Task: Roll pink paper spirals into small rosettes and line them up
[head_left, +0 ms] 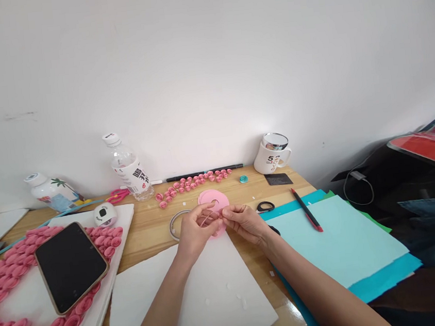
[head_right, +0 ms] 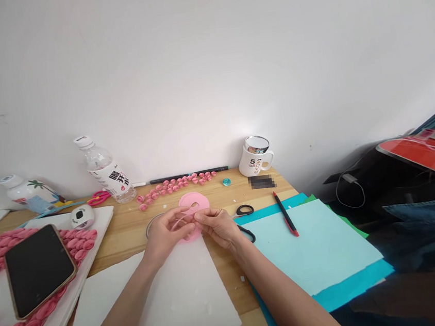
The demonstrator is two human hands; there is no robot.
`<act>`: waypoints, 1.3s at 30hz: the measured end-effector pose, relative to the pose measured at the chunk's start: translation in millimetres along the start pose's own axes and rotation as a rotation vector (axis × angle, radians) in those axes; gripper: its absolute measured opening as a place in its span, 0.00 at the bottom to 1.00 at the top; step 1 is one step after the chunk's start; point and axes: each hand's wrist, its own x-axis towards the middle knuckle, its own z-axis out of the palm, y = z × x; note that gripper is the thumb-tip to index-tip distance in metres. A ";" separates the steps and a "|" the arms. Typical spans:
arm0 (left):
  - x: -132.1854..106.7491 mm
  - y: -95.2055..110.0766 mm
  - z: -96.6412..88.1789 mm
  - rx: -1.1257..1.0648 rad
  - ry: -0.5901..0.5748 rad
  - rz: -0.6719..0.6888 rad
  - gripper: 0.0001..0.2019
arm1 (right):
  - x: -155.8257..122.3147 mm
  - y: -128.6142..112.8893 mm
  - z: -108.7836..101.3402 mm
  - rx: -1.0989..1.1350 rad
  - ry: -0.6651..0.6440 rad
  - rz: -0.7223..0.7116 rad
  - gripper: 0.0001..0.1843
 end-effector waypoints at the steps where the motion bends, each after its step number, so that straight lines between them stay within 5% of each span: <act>1: 0.4 -1.4 0.5 0.017 -0.004 0.006 0.21 | 0.0 0.0 0.0 -0.004 -0.002 -0.005 0.08; 15: -3.5 6.8 0.6 0.072 0.022 0.067 0.20 | -1.6 -2.0 2.9 -0.089 -0.003 -0.090 0.08; 30: -5.8 1.8 -2.0 0.097 -0.152 0.105 0.20 | -0.6 1.6 0.9 -0.120 -0.033 -0.049 0.08; 39: -2.8 2.5 -0.9 0.043 0.050 0.098 0.15 | -0.6 -1.0 0.8 -0.108 -0.066 -0.068 0.09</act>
